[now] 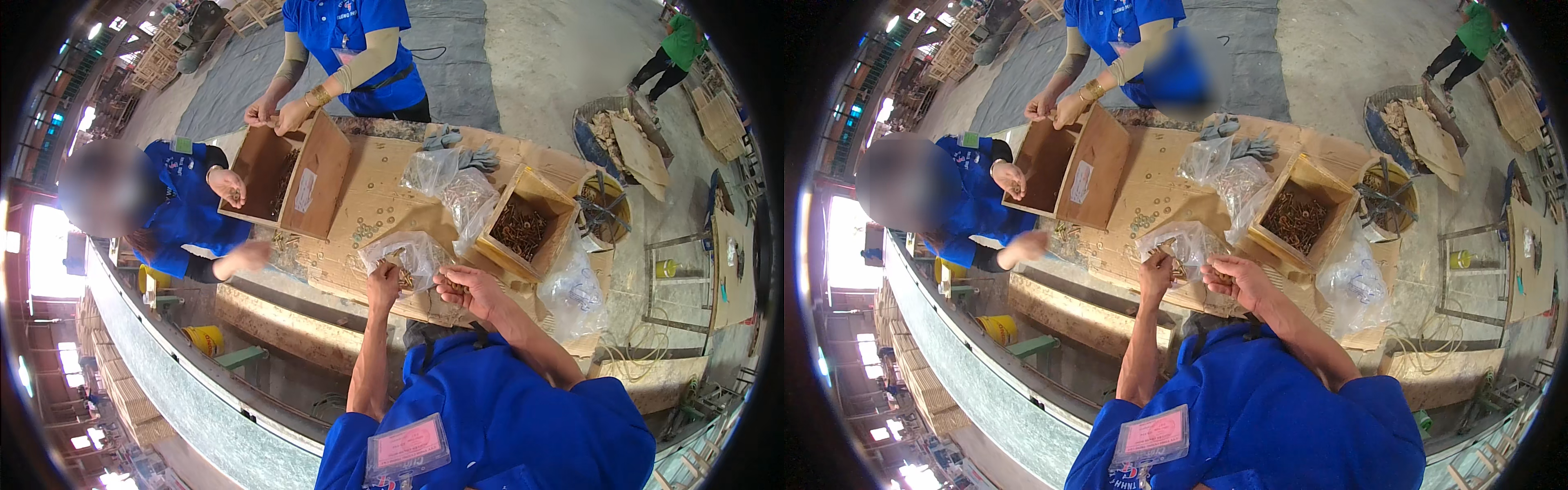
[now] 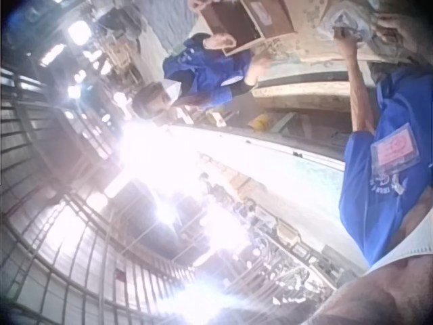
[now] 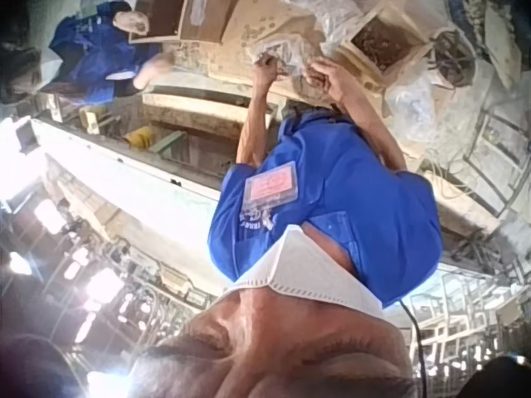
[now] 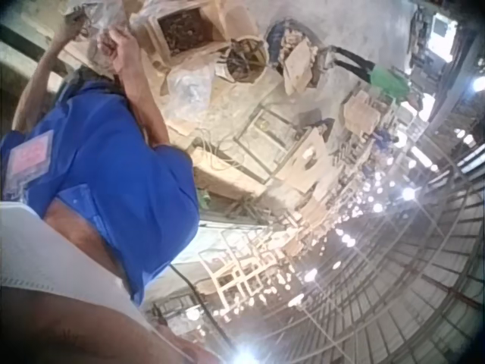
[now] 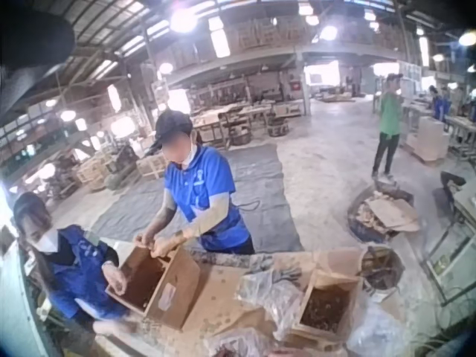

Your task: The person sorts small metal fasteners, likely screws or nails, from a plastic bag into a wooden box. They handle the items one by one, picking them up and placing them into the container while standing at a workbench in a factory setting.

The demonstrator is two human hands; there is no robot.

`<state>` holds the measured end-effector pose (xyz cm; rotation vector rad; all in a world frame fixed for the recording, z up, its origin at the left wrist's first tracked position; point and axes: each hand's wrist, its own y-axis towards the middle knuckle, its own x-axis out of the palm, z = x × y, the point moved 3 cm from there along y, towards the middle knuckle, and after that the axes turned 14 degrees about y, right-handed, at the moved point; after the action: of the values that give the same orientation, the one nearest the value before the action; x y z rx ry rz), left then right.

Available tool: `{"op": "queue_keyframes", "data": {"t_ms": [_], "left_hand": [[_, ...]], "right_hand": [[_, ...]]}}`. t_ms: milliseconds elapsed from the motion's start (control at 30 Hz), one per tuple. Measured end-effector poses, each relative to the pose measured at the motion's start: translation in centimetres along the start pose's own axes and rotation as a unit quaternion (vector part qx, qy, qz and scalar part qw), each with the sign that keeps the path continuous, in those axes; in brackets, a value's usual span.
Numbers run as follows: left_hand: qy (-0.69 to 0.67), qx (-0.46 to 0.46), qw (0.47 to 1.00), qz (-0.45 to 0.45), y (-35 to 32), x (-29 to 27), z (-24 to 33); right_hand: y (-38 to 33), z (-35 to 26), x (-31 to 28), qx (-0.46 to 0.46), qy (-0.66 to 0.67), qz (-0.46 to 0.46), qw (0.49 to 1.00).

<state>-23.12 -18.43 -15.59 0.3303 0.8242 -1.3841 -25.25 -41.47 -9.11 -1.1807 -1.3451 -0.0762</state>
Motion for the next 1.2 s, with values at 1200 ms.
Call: {"op": "queue_keyframes", "data": {"t_ms": [1200], "left_hand": [[-0.177, -0.014, 0.981, -0.082, -9.4, -3.0, 7.5]], "right_hand": [[3.9, 3.8, 0.2, 0.026, -0.111, -0.088, 0.990]]}}
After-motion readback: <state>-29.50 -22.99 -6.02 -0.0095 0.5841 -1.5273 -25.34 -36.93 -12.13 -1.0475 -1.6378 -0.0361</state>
